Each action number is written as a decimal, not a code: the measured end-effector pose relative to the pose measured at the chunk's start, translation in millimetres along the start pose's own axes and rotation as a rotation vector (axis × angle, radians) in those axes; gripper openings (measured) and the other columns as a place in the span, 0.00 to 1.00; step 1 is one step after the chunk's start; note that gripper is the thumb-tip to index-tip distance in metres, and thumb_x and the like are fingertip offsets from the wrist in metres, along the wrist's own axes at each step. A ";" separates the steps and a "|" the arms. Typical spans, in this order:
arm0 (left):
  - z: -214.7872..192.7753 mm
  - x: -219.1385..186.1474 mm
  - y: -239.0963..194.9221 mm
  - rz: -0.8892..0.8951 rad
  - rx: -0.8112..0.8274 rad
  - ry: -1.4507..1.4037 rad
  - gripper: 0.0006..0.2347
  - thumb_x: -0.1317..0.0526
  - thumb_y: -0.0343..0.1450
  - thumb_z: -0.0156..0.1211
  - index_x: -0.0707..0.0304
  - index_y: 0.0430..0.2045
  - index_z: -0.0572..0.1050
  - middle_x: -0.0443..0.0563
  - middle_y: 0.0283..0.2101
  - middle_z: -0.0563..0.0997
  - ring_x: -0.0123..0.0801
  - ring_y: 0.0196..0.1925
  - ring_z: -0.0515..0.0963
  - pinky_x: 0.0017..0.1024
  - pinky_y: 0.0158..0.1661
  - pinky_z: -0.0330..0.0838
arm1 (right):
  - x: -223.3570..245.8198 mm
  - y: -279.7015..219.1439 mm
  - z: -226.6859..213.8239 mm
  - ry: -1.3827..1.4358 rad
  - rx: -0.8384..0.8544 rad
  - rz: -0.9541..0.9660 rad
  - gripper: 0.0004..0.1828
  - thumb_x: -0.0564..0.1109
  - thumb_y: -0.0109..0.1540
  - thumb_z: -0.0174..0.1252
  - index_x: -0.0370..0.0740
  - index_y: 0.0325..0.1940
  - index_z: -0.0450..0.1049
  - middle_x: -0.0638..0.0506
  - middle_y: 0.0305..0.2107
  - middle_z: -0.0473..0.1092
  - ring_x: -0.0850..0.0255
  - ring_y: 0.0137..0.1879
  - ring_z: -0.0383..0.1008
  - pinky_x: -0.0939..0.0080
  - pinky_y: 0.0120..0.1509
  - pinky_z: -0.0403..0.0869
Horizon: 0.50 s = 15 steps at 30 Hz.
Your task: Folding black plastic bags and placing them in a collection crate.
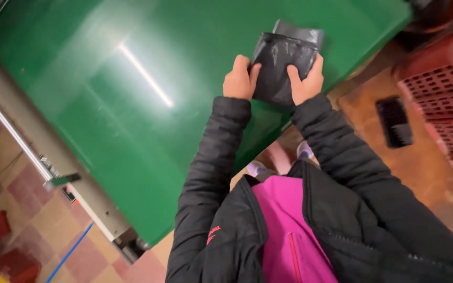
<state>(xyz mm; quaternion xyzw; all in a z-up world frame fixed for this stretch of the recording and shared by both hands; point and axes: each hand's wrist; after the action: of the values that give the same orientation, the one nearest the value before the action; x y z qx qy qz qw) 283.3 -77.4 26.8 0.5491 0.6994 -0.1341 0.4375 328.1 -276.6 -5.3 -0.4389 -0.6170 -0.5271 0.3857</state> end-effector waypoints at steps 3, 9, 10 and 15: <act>59.8 4.3 42.8 -0.058 0.006 0.095 0.12 0.50 0.72 0.61 0.55 0.38 0.69 0.60 0.34 0.82 0.64 0.33 0.80 0.54 0.33 0.72 | -24.0 48.8 -19.9 -0.152 -0.046 -0.105 0.33 0.47 0.69 0.67 0.35 0.72 0.58 0.38 0.51 0.77 0.47 0.56 0.81 0.52 0.62 0.77; 124.5 42.3 62.9 -0.178 0.137 0.401 0.15 0.46 0.72 0.59 0.56 0.40 0.68 0.58 0.44 0.78 0.60 0.37 0.81 0.55 0.34 0.72 | -58.9 81.7 -24.1 -0.642 0.114 0.171 0.38 0.53 0.65 0.64 0.44 0.75 0.55 0.35 0.37 0.77 0.36 0.42 0.78 0.40 0.48 0.74; 124.8 45.4 60.5 -0.130 0.103 0.480 0.16 0.46 0.73 0.60 0.56 0.40 0.68 0.55 0.45 0.77 0.56 0.41 0.80 0.52 0.36 0.74 | -56.2 83.0 -23.6 -0.701 0.206 0.202 0.39 0.54 0.66 0.63 0.44 0.75 0.54 0.36 0.35 0.77 0.36 0.41 0.78 0.39 0.46 0.74; 112.2 23.6 63.3 0.077 -0.013 0.518 0.26 0.46 0.67 0.64 0.66 0.51 0.68 0.55 0.45 0.75 0.52 0.47 0.75 0.46 0.37 0.76 | -64.6 97.5 -31.4 -0.775 0.270 0.186 0.42 0.58 0.62 0.67 0.43 0.72 0.55 0.35 0.35 0.77 0.35 0.39 0.78 0.38 0.43 0.74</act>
<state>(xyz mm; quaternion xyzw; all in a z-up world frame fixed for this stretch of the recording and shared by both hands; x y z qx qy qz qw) 391.2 -114.1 -37.8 0.5885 0.7674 0.0324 0.2524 441.4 -310.7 -30.9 -0.6040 -0.7378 -0.2004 0.2253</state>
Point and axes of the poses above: each hand's wrist, its own y-axis towards the middle knuckle, its own z-axis out of the palm, x = y × z
